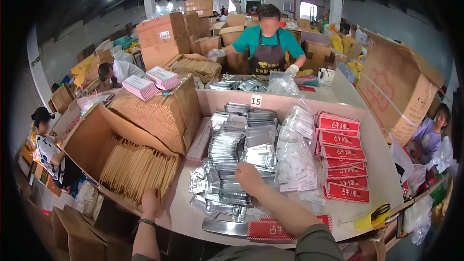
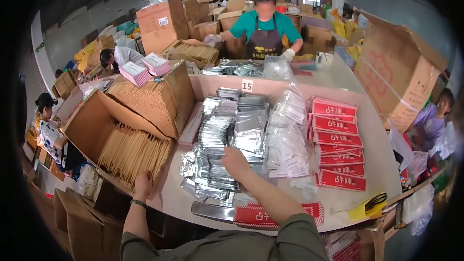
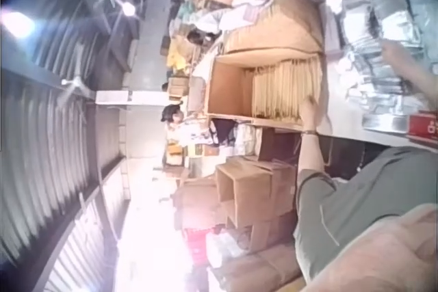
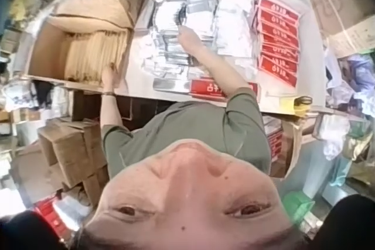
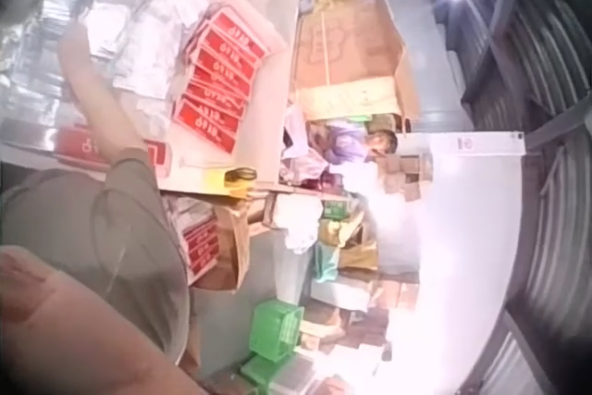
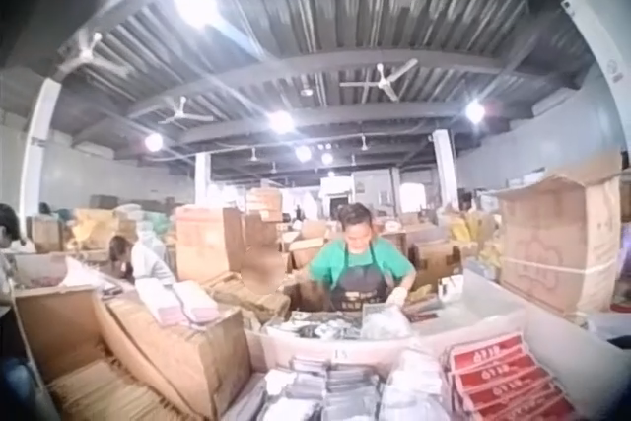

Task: Packaging products into silver foil bags and organizing them into boxes at a warehouse workstation.

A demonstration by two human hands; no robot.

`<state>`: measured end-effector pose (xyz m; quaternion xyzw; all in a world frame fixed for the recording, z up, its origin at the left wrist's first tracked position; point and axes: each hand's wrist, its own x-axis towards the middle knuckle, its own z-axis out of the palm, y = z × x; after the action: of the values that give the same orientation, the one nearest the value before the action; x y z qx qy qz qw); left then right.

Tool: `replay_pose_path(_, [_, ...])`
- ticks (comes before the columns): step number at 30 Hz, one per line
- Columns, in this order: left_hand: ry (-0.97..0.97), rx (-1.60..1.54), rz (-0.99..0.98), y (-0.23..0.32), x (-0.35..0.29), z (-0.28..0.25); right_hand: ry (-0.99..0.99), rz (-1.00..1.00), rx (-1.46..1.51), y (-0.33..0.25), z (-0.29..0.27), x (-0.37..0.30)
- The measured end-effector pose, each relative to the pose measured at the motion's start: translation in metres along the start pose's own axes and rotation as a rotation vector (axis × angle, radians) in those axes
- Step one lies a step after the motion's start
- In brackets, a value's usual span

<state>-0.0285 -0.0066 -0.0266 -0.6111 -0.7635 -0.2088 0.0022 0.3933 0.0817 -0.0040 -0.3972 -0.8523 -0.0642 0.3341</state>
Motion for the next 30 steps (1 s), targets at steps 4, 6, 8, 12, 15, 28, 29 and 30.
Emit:
replay_pose_path(4, [-0.029, 0.006, 0.006, 0.002, 0.006, -0.007, -0.018, 0.019, 0.04, -0.004, -0.034, -0.008])
replay_pose_path(6, [-0.035, 0.022, 0.006, -0.002, 0.006, -0.005, -0.029, 0.039, 0.019, -0.004, -0.048, -0.01])
replay_pose_path(8, [-0.067, 0.022, 0.01, 0.004, 0.007, -0.008, -0.015, 0.068, -0.069, 0.0, -0.058, -0.011])
replay_pose_path(12, [0.148, 0.063, 0.032, 0.014, 0.012, -0.03, 0.118, 0.258, 0.034, -0.002, -0.084, -0.012])
replay_pose_path(15, [0.385, -0.263, -0.006, 0.038, -0.016, -0.044, 0.003, 0.566, 0.47, -0.051, -0.103, -0.022])
replay_pose_path(28, [-0.748, -0.76, -0.055, 0.096, -0.106, -0.024, -0.387, 0.193, 0.367, -0.104, -0.117, -0.124])
replay_pose_path(29, [-0.735, -0.768, -0.045, 0.098, -0.109, -0.02, -0.38, 0.182, 0.354, -0.104, -0.116, -0.13])
replay_pose_path(30, [-0.726, -0.751, 0.034, 0.107, -0.112, -0.015, -0.367, 0.147, 0.34, -0.106, -0.116, -0.139])
